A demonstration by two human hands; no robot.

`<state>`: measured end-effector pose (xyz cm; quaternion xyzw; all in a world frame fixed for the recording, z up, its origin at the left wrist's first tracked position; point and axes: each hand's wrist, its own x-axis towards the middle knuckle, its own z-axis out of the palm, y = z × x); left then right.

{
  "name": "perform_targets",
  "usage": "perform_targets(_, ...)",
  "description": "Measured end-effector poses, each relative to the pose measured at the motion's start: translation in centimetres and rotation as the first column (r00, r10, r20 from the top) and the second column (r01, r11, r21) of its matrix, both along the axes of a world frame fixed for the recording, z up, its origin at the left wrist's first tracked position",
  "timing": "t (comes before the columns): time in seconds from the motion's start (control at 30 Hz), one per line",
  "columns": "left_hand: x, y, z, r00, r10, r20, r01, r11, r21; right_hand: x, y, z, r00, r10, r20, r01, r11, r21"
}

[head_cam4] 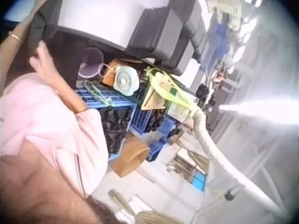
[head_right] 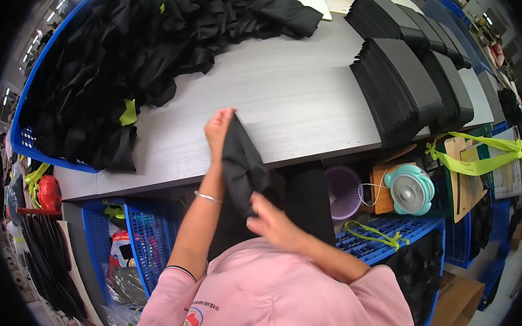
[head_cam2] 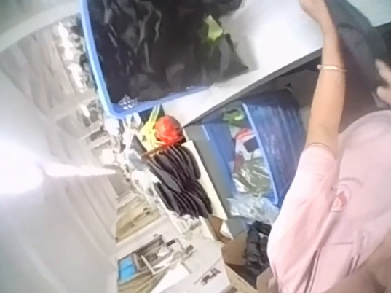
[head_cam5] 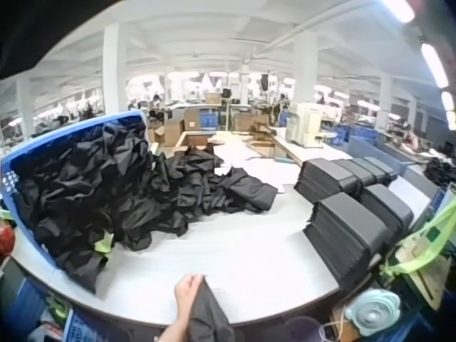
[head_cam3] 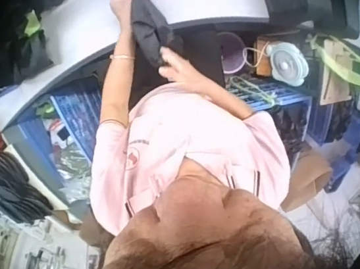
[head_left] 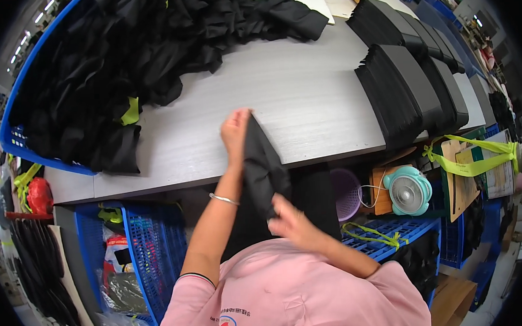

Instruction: Inspecting black fabric components and inserting foam pads at a factory workbench.

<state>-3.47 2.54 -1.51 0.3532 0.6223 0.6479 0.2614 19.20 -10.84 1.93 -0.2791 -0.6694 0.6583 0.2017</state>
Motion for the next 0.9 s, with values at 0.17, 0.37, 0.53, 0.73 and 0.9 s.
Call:
perform_targets(0.17,-0.3,-2.6,4.5,0.871,-0.230,0.434,0.220,0.973,0.072,4.2,-0.3,-2.5,0.925,-0.341,-0.169,0.189,0.796,-0.576)
perform_targets(0.37,2.7,-6.3,6.9,0.800,-0.385,0.460,0.382,0.918,0.103,2.7,4.9,-0.4,0.619,-0.776,-0.120,0.785,0.607,0.127)
perform_targets(0.53,4.8,-7.8,7.9,0.691,-0.568,0.447,0.603,0.794,0.076,0.3,7.5,3.4,0.928,-0.372,-0.034,0.340,0.878,-0.337)
perform_targets(0.73,3.7,-9.3,6.8,0.252,-0.458,0.852,0.681,0.709,0.180,1.1,8.3,4.3,0.846,-0.480,-0.233,0.292,0.782,-0.550)
perform_targets(0.9,7.3,-13.7,1.8,-0.163,-0.702,0.693,0.795,0.322,0.513,-1.9,8.9,2.6,0.957,-0.277,-0.087,0.234,0.913,-0.334)
